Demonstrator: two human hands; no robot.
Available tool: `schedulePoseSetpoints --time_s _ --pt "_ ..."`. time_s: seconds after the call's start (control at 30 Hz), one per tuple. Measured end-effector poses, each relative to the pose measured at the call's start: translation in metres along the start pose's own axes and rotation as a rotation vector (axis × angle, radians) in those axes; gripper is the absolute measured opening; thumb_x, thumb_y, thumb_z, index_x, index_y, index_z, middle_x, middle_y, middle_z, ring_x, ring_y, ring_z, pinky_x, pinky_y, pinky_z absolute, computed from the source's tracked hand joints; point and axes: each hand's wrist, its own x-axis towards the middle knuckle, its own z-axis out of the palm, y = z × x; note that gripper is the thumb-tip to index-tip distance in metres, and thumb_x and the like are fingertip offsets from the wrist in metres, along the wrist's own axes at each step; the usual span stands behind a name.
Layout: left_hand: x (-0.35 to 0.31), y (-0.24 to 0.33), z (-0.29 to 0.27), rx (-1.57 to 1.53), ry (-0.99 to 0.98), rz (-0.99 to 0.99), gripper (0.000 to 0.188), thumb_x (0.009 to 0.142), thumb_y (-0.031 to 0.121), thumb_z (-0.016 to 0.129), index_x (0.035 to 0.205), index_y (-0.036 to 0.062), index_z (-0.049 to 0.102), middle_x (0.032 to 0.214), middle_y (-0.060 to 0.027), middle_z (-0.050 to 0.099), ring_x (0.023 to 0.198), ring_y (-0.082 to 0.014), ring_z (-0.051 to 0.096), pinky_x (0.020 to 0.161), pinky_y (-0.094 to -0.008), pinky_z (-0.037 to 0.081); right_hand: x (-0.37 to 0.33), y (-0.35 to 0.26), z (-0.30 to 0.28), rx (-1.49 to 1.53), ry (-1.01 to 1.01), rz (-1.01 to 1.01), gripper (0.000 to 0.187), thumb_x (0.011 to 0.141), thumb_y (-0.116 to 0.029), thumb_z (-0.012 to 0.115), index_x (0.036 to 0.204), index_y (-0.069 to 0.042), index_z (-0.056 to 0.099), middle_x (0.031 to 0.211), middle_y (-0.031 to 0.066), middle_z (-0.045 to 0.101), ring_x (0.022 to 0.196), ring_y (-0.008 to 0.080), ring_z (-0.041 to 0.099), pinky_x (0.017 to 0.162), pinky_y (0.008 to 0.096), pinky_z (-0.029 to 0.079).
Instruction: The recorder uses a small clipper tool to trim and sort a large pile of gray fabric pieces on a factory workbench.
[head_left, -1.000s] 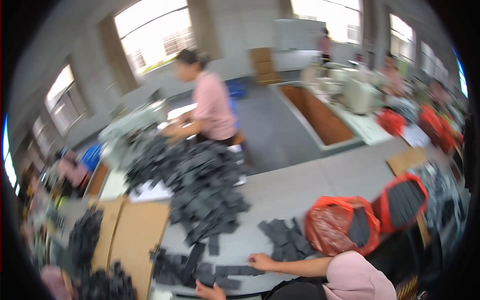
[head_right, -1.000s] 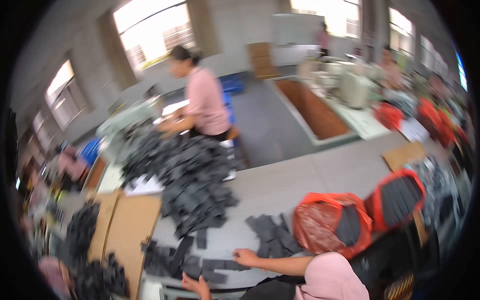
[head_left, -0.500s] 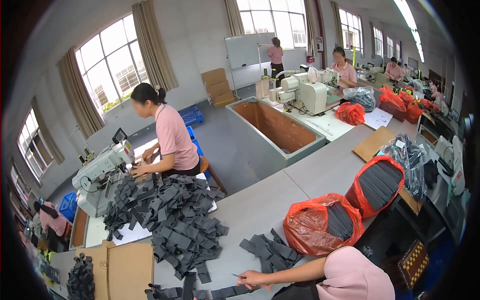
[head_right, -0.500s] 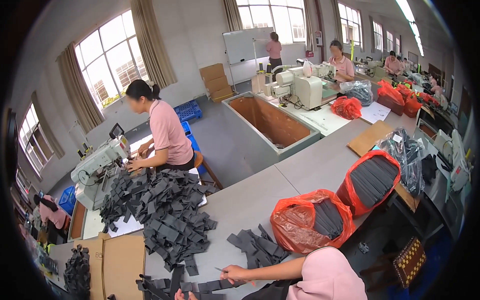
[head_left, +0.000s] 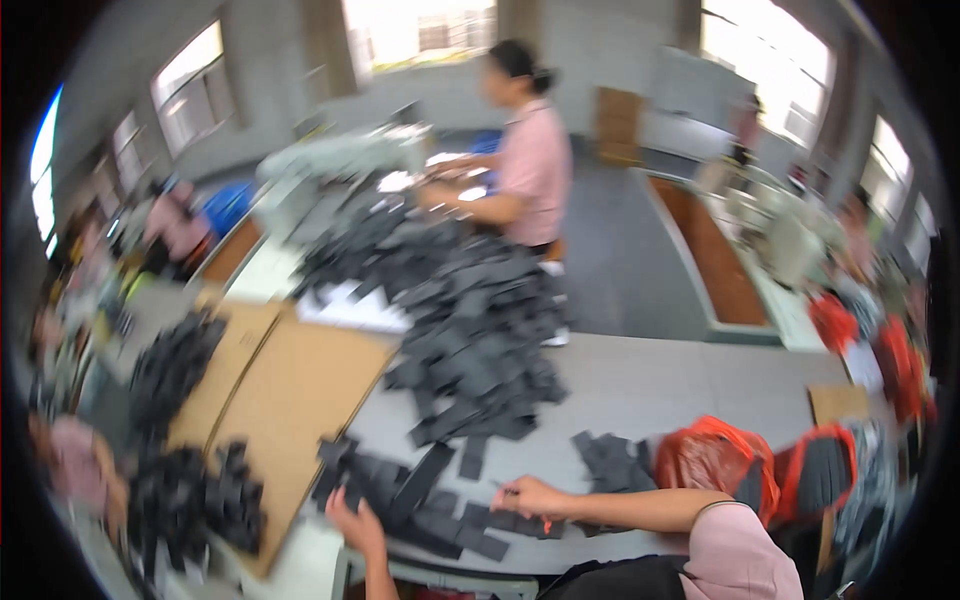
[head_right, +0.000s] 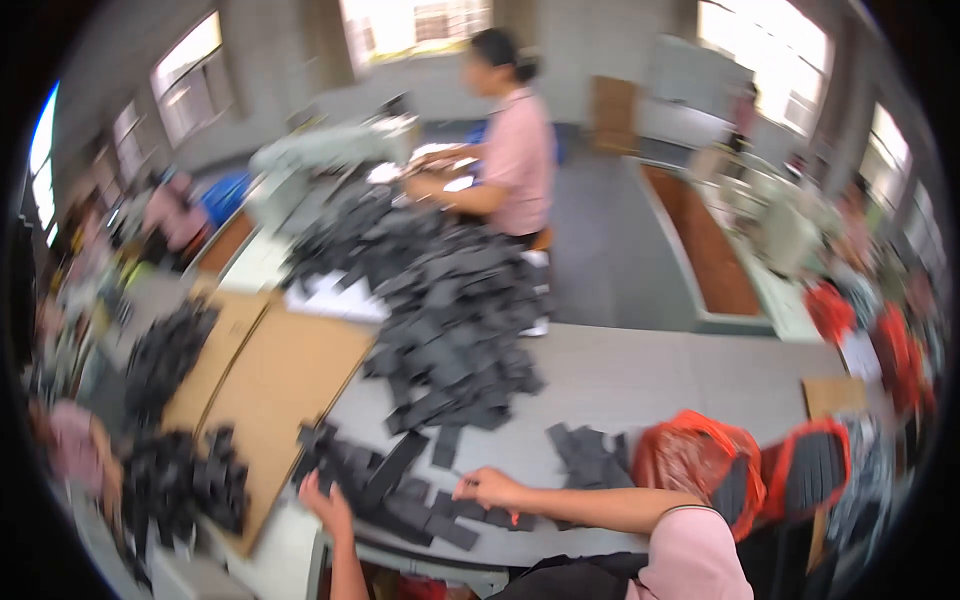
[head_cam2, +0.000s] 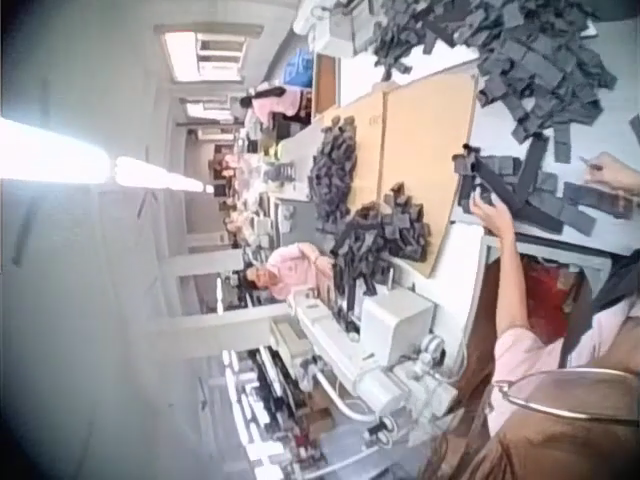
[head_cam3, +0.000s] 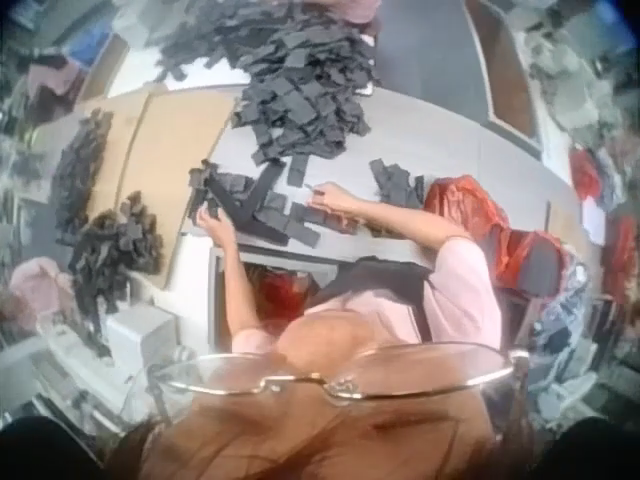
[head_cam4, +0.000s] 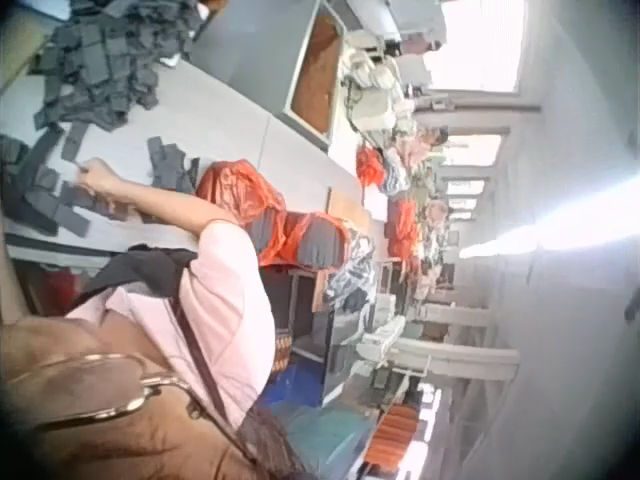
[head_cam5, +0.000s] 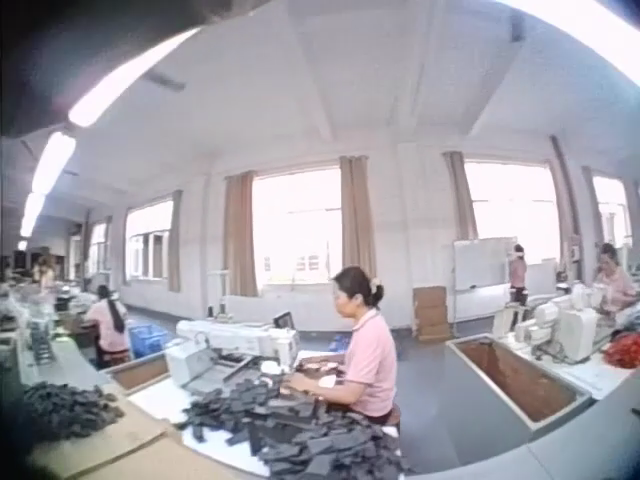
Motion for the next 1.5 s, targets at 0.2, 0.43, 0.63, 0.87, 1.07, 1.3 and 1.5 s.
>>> schedulePoseSetpoints --time_s 0.2,0.43,0.63,0.87,1.07,1.3,1.5 --pt "0.050 -0.042 -0.006 0.076 -0.008 0.004 0.039 0.077 -0.001 0.056 0.115 0.0008 0.048 0.115 -0.0166 0.048 0.111 -0.0344 0.045 0.096 -0.0407 0.035 0.113 -0.064 0.048 0.024 -0.206 0.048 0.026 0.093 -0.023 0.048 0.091 -0.001 0.062 0.052 -0.0009 0.048 0.040 0.0046 0.036 0.040 0.0205 0.032" --pt "0.114 -0.105 0.013 0.212 -0.104 0.104 0.041 0.079 0.007 0.058 0.118 0.0037 0.047 0.124 -0.0179 0.045 0.116 -0.0350 0.042 0.098 -0.0473 0.031 0.270 -0.122 0.095 -0.026 -0.143 -0.020 0.025 0.091 -0.026 0.049 0.089 -0.004 0.062 0.063 0.0005 0.051 0.043 0.0074 0.044 0.036 0.0243 0.038" --pt "0.130 -0.135 0.048 0.241 -0.083 0.002 0.056 0.081 0.017 0.059 0.130 0.0033 0.036 0.133 -0.0164 0.040 0.128 -0.0321 0.032 0.107 -0.0515 0.016 0.430 -0.149 0.065 -0.405 0.091 -0.180 0.015 0.083 -0.015 0.055 0.084 -0.003 0.064 0.069 0.0032 0.057 0.049 0.0118 0.051 0.045 0.0277 0.042" --pt "0.137 -0.133 0.044 0.233 -0.220 -0.035 0.058 0.079 0.021 0.061 0.129 0.0029 0.038 0.136 -0.0142 0.038 0.129 -0.0309 0.029 0.108 -0.0527 0.012 0.604 -0.166 0.046 -0.991 0.349 -0.374 0.023 0.074 -0.024 0.057 0.090 -0.012 0.069 0.083 0.0154 0.066 0.081 0.0328 0.063 0.072 0.0407 0.049" --pt "0.138 -0.138 0.038 0.263 -0.324 -0.063 0.060 0.076 0.016 0.063 0.129 0.0054 0.038 0.138 -0.0130 0.036 0.131 -0.0315 0.028 0.107 -0.0549 0.011 0.700 -0.178 0.067 -1.093 0.561 -0.487 0.042 0.081 -0.027 0.060 0.122 -0.025 0.051 0.123 0.0186 0.042 0.106 0.0395 0.052 0.089 0.0442 0.044" --pt "0.142 -0.142 0.041 0.310 -0.359 -0.063 0.056 0.077 0.028 0.063 0.127 0.0106 0.044 0.138 -0.0138 0.036 0.129 -0.0319 0.030 0.103 -0.0584 0.017 0.762 -0.186 0.044 -1.339 0.542 -0.375 0.049 0.084 -0.016 0.042 0.132 -0.023 0.043 0.123 0.0173 0.050 0.111 0.0372 0.052 0.091 0.0447 0.043" --pt "0.145 -0.136 0.043 0.329 -0.340 -0.052 0.044 0.079 0.022 0.059 0.119 0.0075 0.050 0.136 -0.0146 0.038 0.129 -0.0339 0.031 0.105 -0.0559 0.013 0.732 -0.182 0.045 -1.408 0.666 -0.581 0.021 0.084 -0.010 0.045 0.093 -0.002 0.061 0.099 0.0191 0.062 0.091 0.0379 0.061 0.076 0.0466 0.050"
